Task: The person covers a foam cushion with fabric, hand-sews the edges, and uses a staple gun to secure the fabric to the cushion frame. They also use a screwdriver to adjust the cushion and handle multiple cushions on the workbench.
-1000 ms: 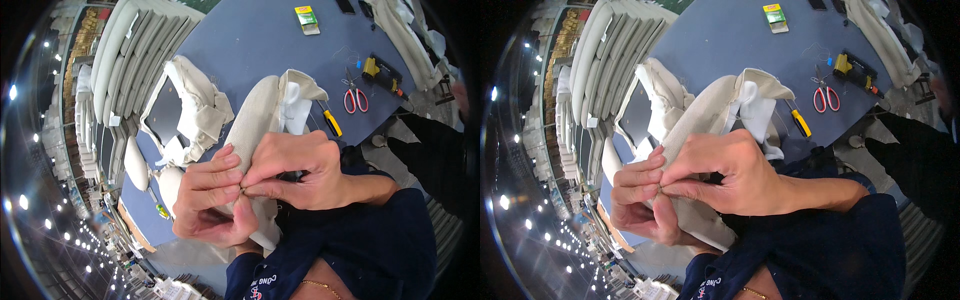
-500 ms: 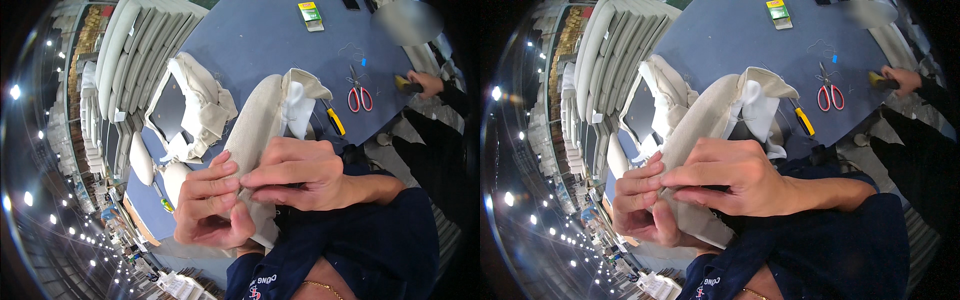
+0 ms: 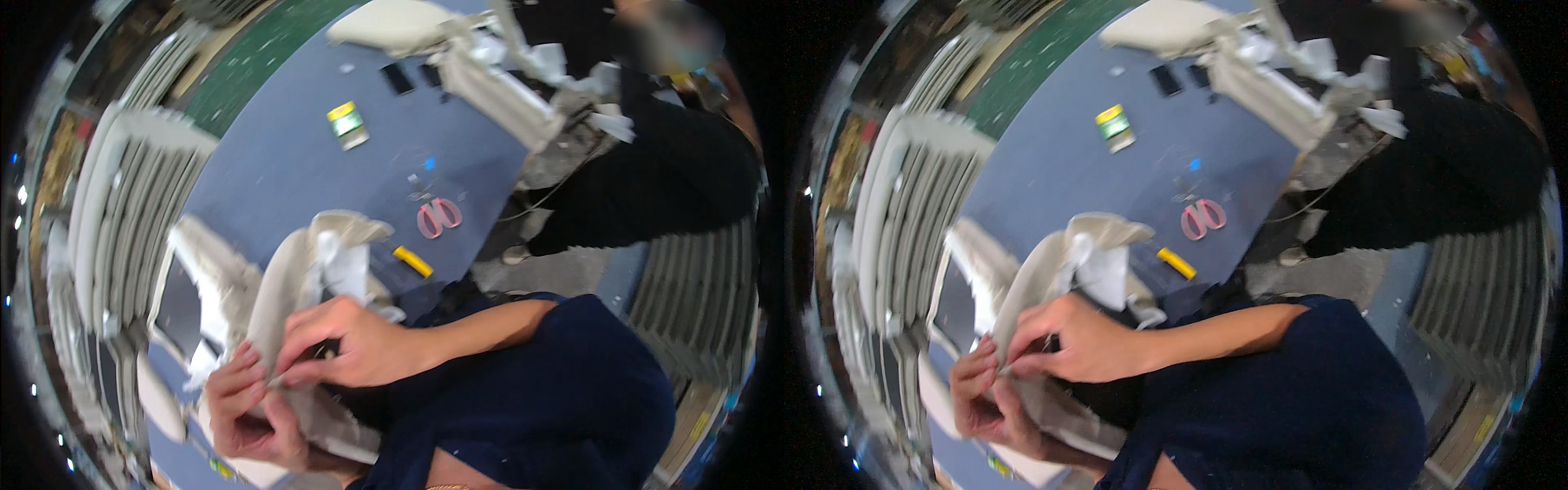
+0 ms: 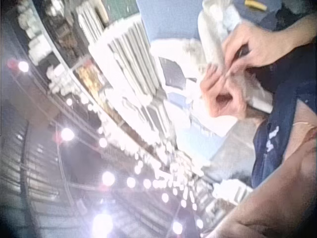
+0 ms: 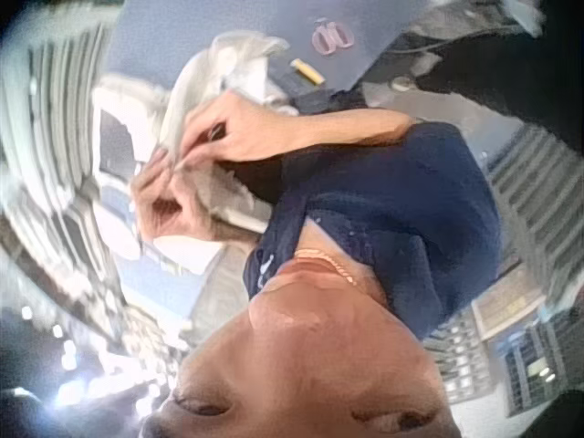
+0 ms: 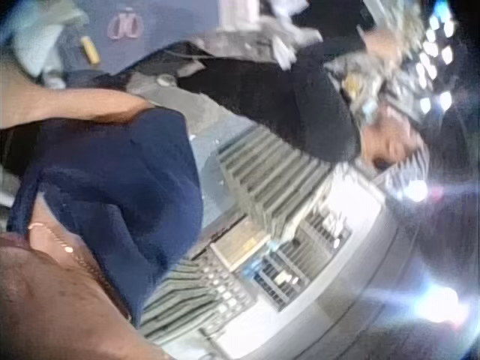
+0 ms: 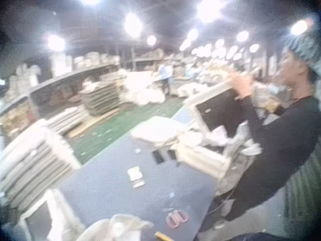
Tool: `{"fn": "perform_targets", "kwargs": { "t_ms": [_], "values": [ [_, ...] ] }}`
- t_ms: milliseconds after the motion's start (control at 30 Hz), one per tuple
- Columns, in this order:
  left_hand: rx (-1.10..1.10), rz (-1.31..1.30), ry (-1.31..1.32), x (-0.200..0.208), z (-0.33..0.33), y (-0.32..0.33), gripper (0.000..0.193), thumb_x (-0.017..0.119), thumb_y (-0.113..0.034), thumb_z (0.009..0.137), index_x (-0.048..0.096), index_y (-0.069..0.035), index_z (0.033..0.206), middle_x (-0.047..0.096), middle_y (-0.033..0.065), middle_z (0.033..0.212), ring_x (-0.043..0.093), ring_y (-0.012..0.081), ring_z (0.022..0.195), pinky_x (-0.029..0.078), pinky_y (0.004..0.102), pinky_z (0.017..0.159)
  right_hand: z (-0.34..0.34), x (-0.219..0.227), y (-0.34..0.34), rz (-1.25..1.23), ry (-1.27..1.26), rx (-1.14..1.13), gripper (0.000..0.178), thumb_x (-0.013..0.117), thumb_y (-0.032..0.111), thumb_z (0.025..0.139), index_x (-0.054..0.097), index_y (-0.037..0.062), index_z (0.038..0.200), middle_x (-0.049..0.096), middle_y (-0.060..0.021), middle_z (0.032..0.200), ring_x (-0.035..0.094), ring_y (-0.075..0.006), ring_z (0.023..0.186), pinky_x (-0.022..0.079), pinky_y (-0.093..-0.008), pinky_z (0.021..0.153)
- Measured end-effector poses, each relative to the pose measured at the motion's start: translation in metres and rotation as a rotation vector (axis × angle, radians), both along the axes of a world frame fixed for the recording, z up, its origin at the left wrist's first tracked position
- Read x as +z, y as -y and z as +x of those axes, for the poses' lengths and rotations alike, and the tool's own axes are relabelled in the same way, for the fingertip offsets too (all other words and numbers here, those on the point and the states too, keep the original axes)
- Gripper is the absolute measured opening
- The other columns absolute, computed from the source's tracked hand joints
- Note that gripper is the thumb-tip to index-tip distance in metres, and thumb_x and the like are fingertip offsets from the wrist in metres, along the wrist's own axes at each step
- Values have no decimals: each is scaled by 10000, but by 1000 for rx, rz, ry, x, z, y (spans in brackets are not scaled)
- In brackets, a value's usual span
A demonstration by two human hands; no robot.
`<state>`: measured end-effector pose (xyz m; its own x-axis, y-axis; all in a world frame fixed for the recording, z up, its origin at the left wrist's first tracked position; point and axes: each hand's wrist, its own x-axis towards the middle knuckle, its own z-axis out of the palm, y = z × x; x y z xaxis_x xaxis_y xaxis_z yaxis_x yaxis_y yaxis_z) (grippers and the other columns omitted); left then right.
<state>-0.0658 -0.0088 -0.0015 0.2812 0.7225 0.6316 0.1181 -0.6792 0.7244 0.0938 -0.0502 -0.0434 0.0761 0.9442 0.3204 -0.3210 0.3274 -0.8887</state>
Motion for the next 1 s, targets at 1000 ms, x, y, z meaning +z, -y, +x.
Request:
{"fn": "perform_targets", "kwargs": {
  "t_ms": [1000],
  "values": [
    [-52,-25,-34,3,-3,6,173,708,-114,933,597,18,951,647,212,1026,664,380,990,564,531,895,-10,-25,-28,392,-51,-55,168,750,112,866,648,-22,866,654,-164,872,625,-362,887,492,-449,794]
  ]
}}
